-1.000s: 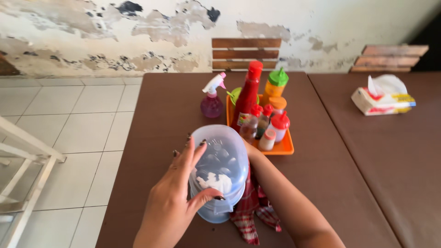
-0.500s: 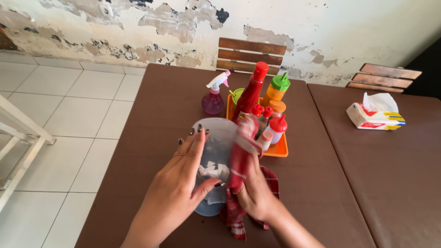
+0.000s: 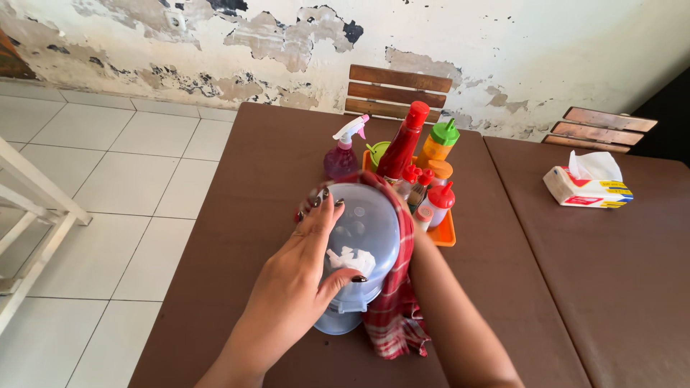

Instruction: The person wipes a blue plastic cutlery holder with a red and white checkered cloth. They rotate the container to clean the sides and top, ensuring the entire surface is wiped down. The holder contains forks and spoons and is placed on a brown table next to a tray of condiments.

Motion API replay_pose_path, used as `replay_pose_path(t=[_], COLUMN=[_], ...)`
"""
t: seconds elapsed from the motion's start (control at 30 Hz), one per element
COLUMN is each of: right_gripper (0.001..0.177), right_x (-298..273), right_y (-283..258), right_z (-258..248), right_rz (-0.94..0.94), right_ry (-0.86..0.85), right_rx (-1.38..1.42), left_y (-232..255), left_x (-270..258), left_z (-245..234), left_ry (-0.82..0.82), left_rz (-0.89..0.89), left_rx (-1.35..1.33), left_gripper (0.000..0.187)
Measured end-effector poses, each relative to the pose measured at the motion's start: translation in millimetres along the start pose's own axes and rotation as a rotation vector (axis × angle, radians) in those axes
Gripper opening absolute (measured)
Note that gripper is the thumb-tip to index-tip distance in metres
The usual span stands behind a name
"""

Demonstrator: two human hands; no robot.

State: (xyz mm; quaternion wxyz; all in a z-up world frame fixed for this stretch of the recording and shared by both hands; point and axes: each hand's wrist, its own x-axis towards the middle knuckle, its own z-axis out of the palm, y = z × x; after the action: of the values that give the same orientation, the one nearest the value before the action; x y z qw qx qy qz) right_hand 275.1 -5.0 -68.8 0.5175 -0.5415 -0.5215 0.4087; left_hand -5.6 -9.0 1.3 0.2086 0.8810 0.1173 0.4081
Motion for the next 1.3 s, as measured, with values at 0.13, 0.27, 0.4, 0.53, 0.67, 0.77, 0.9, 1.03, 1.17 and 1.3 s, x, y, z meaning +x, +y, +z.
replay_pose_path(t=[0.13, 0.27, 0.4, 0.53, 0.67, 0.77, 0.9, 1.03, 1.17, 1.3], right_gripper=[0.052, 0.059, 0.058, 0.049, 0.044, 0.042, 0.044, 0.043, 0.046, 0.042], right_x=[-51.2, -111.8, -135.8, -117.5, -43.1, 5.6, 28.3, 21.7, 1.5, -58.7], right_y=[22.1, 16.6, -14.7, -62.1, -65.9, -26.6, 51.0, 106.3, 127.3, 81.2], right_z=[37.0, 81.7, 95.2, 76.1, 19.5, -24.5, -37.4, -18.4, -0.7, 11.7], right_rz=[0.011, -0.133, -0.395, -0.37, 0.144, -0.299, -0.097, 0.131, 0.015, -0.201], right_ry=[0.271, 0.426, 0.425, 0.406, 0.15, -0.128, -0.108, -0.111, 0.164, 0.407], right_rx=[0.336, 0.318, -0.267, -0.763, -0.595, -0.626, -0.045, 0.707, 0.59, -0.434], left_y=[0.0, -1.4, 0.6, 2.9, 5.3, 1.9, 1.9, 5.8, 8.2, 10.3], left_x=[0.6, 1.8, 0.9, 2.3, 2.8, 2.9, 1.4, 2.2, 3.7, 3.6], left_z=[1.8, 2.1, 2.4, -0.7, -2.5, -3.6, -3.3, -3.6, -4.6, -4.5], left_ry=[0.002, 0.019, -0.047, -0.077, -0.032, -0.019, -0.022, -0.045, -0.06, -0.067], left_rz=[-0.014, 0.035, 0.022, 0.004, 0.049, 0.032, -0.05, -0.086, -0.097, -0.068], left_rx=[-0.005, 0.016, 0.084, 0.086, 0.077, 0.03, -0.012, 0.03, 0.098, 0.124], left_gripper=[0.098, 0.097, 0.097, 0.096, 0.096, 0.095, 0.095, 0.097, 0.098, 0.098])
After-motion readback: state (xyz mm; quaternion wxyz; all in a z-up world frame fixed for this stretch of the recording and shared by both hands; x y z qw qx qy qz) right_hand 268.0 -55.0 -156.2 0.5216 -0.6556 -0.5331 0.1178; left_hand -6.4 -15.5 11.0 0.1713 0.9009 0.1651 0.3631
